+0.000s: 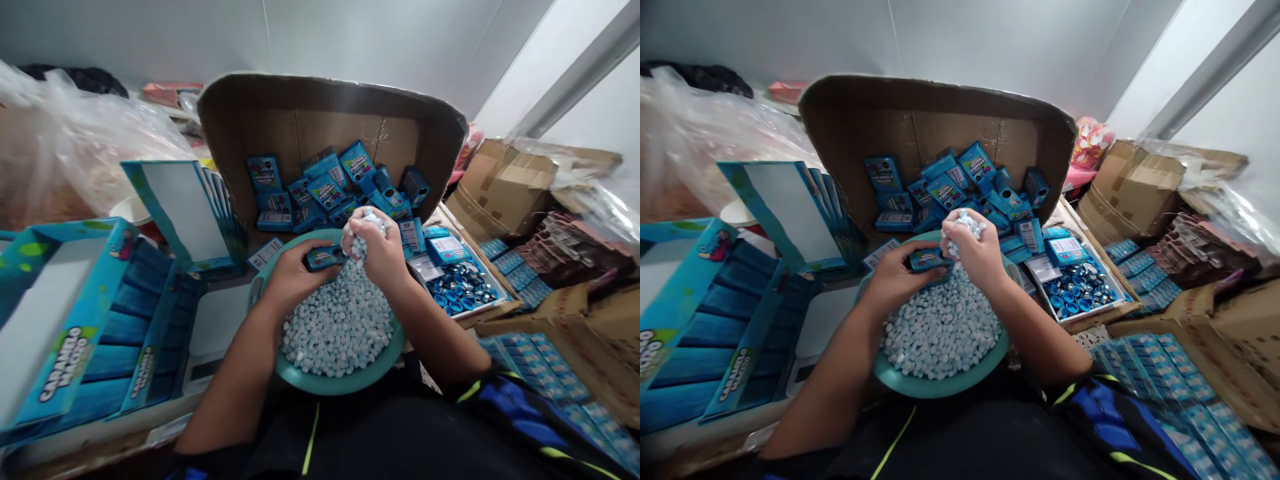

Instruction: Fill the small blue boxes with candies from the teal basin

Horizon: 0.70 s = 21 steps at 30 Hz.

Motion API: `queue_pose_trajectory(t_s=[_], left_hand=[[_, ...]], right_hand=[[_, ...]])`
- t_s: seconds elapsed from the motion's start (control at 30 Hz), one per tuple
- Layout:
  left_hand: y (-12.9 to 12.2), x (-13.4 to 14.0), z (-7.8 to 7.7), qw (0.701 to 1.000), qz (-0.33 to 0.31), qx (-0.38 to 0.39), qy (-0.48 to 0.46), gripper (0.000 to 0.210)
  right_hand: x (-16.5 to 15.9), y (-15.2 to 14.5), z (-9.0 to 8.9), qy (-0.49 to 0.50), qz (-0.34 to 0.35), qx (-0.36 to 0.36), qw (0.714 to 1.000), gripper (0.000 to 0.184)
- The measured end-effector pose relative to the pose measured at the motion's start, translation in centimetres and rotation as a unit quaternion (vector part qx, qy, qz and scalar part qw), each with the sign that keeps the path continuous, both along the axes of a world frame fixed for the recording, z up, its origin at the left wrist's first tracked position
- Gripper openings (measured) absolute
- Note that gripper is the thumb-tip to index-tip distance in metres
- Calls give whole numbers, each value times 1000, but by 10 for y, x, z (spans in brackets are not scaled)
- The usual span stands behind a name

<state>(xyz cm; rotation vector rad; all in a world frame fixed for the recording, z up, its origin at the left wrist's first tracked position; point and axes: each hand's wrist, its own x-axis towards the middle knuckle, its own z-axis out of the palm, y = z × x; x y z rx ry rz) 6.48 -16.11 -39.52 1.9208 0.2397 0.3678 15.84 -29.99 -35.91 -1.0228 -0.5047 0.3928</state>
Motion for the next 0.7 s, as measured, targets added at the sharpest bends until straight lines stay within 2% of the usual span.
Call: queue_pose_trajectory(t_s=[0.1, 0.17, 0.33, 0.53, 0.7], left_hand=[[-1, -2, -3, 998, -53, 10, -13, 49], [-2, -2, -4, 998, -65, 12, -21, 46], [0, -1, -6, 996, -74, 35, -27, 51], [2, -1, -5, 995, -73, 60, -25, 50], [0, -2, -3, 996, -74, 50, -24, 47]], right_hand=[[2, 14, -1, 21, -30, 14, 999, 14], [1, 18, -6, 42, -37, 15, 998, 14], [-2, 11, -19, 23, -61, -11, 998, 14], [-1, 3, -22, -3, -57, -5, 998, 10], [0, 2, -26, -39, -67, -17, 997, 13]])
